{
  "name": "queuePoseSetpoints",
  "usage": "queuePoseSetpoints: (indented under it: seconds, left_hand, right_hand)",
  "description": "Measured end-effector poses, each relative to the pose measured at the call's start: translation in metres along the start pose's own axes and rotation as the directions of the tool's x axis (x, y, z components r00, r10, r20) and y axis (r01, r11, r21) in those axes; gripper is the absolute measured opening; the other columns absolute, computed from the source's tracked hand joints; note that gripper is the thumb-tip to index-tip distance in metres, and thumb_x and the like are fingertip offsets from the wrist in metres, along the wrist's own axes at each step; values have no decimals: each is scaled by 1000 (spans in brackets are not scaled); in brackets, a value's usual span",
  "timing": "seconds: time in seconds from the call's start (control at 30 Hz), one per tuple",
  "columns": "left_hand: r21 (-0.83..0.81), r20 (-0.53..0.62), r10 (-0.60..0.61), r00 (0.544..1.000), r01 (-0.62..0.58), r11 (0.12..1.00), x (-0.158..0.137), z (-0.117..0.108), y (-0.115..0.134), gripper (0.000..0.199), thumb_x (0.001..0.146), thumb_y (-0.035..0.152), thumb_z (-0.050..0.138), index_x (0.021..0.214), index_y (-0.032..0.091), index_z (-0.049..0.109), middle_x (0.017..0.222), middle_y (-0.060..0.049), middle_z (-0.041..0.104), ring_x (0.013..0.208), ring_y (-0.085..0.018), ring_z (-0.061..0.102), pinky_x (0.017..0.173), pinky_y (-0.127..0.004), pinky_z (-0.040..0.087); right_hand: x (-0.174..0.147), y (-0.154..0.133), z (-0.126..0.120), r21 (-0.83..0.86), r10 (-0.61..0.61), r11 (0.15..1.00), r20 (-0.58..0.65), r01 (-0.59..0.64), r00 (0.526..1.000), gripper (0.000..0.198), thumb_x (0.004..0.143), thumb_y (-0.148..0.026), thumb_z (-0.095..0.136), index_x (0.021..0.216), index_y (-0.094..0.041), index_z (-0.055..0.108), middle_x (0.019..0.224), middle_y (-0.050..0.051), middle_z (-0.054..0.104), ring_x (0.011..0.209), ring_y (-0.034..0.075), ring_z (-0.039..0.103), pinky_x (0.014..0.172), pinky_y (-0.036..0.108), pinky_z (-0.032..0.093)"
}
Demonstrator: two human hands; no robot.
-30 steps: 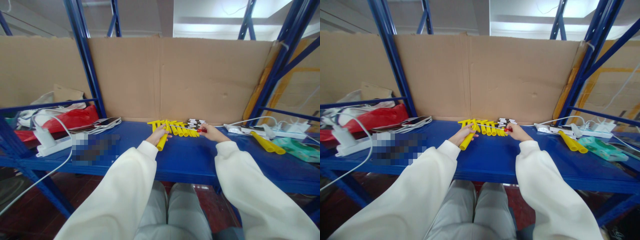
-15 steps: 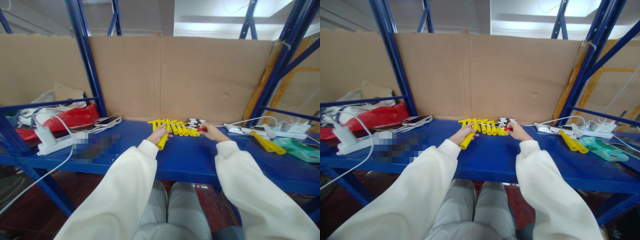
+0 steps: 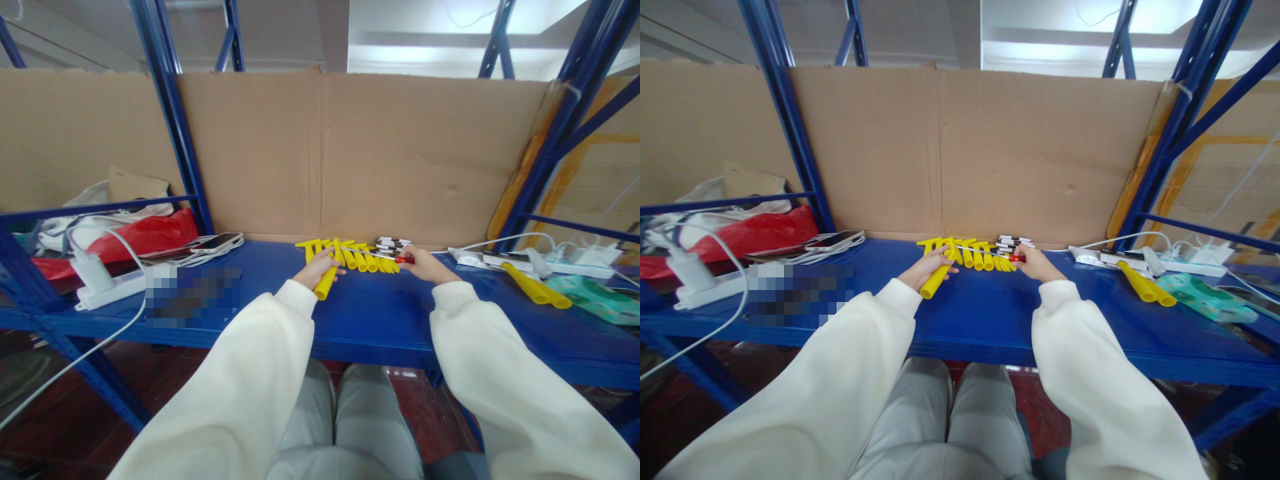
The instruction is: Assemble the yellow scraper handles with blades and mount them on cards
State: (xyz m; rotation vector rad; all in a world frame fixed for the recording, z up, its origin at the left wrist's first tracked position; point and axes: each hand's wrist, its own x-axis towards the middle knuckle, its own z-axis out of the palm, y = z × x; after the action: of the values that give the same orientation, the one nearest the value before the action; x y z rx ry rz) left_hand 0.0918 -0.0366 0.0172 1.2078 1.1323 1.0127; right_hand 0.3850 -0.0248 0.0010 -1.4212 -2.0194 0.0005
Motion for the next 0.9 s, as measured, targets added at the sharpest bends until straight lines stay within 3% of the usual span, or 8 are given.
queuePoseSetpoints:
  seconds: [0.33,0.43,0.67,0.9]
  left_hand:
    - [69,-27,36,999,-34,997,-4,3,0,80,81,-3,49,154,26,37,139,-15,55,48,-4,60,37,-17,40]
    - [101,-24,49,999,-46,994,-4,4,0,80,81,-3,50,154,26,38,141,-16,53,49,-4,60,37,-17,40]
    - [124,-27,45,999,-41,991,0,2,-2,80,83,0,50,156,27,35,130,-14,60,52,-6,61,37,-15,38]
    - [145,-18,54,998,-50,988,0,2,-3,82,82,0,52,157,29,34,142,-15,54,56,-6,63,38,-15,40]
  right_hand:
    - [0,2,-1,-104,-14,994,-16,12,1000,5,75,-21,65,76,-22,61,78,5,72,72,20,64,69,30,50]
    - [-1,-1,-4,-84,-14,996,31,17,999,2,78,-23,63,77,-21,63,77,6,72,71,20,64,69,30,50]
    - [-4,-8,-10,-1,-23,1000,159,24,987,17,81,-35,59,72,-21,61,67,4,67,64,19,58,63,30,46]
    - [-2,-3,0,13,35,999,28,-35,999,28,69,-36,73,74,-24,48,65,-2,60,61,16,53,57,26,42]
